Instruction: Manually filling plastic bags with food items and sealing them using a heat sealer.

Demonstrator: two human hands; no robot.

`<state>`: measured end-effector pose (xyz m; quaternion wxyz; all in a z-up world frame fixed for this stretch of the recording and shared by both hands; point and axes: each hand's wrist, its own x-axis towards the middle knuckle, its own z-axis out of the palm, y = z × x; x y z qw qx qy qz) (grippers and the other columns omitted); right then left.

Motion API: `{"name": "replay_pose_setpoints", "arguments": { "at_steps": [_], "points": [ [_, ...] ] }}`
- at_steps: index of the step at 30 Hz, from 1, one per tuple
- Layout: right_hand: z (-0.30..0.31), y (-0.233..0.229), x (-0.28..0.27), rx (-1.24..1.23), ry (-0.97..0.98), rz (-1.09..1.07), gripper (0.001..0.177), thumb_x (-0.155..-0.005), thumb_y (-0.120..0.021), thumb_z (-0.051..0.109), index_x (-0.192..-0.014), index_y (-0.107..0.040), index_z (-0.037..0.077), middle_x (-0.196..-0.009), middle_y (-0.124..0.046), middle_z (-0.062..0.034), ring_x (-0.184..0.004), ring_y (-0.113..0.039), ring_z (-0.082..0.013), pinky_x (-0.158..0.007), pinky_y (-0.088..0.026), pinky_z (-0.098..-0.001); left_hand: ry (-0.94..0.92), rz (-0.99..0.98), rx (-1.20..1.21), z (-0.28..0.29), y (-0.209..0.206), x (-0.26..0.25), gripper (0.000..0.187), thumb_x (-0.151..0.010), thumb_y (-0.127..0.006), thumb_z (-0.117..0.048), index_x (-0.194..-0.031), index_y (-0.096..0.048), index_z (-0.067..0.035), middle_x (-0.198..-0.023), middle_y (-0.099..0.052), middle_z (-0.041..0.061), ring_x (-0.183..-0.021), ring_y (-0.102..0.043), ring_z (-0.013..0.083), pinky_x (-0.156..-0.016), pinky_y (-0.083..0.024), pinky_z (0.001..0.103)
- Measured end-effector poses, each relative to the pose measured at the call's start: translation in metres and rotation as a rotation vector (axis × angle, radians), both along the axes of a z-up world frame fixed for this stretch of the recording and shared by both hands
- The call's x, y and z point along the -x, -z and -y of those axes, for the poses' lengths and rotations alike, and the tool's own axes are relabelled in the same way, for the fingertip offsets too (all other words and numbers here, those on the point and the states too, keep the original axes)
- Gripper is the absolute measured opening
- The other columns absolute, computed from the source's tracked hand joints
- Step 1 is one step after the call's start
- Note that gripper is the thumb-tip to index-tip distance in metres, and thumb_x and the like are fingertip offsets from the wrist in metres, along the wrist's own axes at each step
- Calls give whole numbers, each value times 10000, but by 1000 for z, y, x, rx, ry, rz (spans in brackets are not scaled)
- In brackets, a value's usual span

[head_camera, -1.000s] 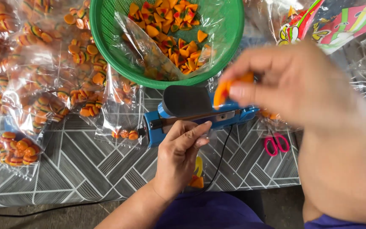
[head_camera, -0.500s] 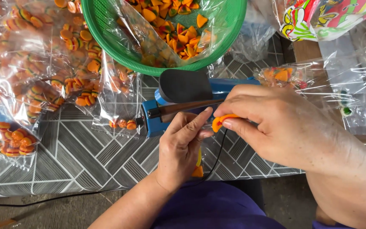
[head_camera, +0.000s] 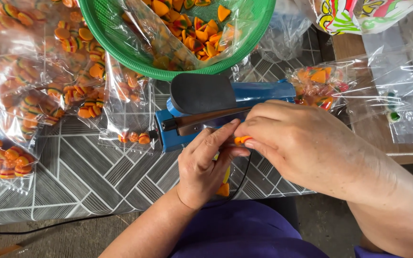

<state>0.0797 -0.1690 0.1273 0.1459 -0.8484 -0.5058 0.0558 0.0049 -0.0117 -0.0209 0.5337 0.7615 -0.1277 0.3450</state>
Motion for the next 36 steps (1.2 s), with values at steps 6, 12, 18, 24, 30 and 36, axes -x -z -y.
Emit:
{"name": "replay_pose_setpoints", "arguments": {
  "at_steps": [6,12,18,24,30,36],
  "points": [
    [-1,-3,-6,56,-24,-103,88,-961,-611,85,-1026,-648,133,-999,-642,-18,-935,-632,-228,-666,-512,-400,90,-179,220,3,-4,4,516,-923,-807,-100,-1388,-582,-83,-1061,-778,69,-930,-770,121,-922,-645,244],
    [-8,-1,1,71,29,5,198,-901,-610,-31,-1003,-645,134,-992,-556,-32,-772,-642,-246,-513,-502,-422,115,-119,313,4,-6,5,555,-911,-803,-92,-1400,-548,-34,-1107,-765,124,-954,-796,173,-940,-684,273],
    [-4,6,1,-112,-31,-21,156,-897,-640,-28,-919,-673,123,-931,-631,-29,-845,-629,-250,-655,-500,-387,112,-4,237,2,-6,7,531,-915,-799,10,-1377,-537,26,-1084,-756,162,-922,-791,196,-894,-718,285],
    [-10,12,20,-143,-11,136,123,-946,-627,26,-858,-559,79,-905,-507,-79,-843,-538,-271,-601,-474,-389,27,-23,177,2,12,10,517,-880,-815,30,-1340,-580,41,-1186,-733,190,-1022,-777,215,-921,-700,285],
    [-4,14,15,-203,-98,24,84,-999,-565,-15,-980,-629,36,-962,-563,-78,-867,-536,-276,-696,-507,-379,49,-64,212,2,16,10,507,-896,-788,22,-1355,-574,54,-1287,-698,211,-1127,-760,258,-1003,-663,301],
    [-6,23,1,-262,-33,0,52,-1000,-620,49,-953,-609,69,-876,-611,-59,-827,-583,-262,-711,-496,-384,83,-8,251,5,5,2,549,-912,-793,-18,-1388,-529,48,-1143,-734,207,-970,-772,217,-894,-709,306]
  ]
}}
